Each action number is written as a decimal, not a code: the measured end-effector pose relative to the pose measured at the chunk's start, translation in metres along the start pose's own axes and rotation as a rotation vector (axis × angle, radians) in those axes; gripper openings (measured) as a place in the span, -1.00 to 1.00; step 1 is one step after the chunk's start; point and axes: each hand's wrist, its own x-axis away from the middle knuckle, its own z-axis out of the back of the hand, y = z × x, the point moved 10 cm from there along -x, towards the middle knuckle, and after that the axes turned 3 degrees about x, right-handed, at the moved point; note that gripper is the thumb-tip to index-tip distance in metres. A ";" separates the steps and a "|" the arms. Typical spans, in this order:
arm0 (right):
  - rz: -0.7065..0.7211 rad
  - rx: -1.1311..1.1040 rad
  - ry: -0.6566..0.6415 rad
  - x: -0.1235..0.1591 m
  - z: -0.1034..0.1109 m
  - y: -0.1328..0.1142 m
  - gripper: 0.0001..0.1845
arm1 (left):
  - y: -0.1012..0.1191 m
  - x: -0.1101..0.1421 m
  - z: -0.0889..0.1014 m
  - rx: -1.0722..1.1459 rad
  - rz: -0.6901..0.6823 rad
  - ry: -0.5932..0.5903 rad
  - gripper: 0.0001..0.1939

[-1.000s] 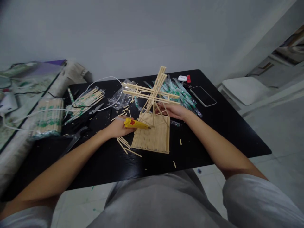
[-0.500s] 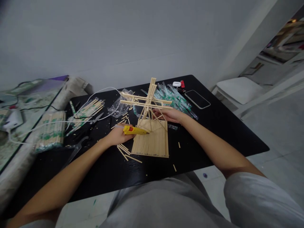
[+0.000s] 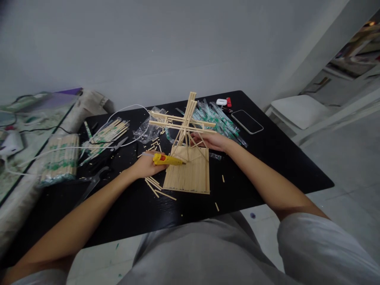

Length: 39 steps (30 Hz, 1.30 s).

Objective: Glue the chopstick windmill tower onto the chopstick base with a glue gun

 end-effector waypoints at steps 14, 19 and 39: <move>0.034 0.141 0.161 0.008 0.020 -0.006 -0.90 | -0.002 -0.003 -0.005 0.058 0.011 -0.032 -0.93; 0.017 0.120 0.198 0.007 0.027 -0.001 -0.95 | 0.001 -0.003 -0.003 0.071 0.029 -0.001 -0.92; -0.009 0.033 0.030 0.004 0.004 -0.001 -0.81 | 0.001 0.000 -0.001 0.030 -0.013 -0.011 -0.86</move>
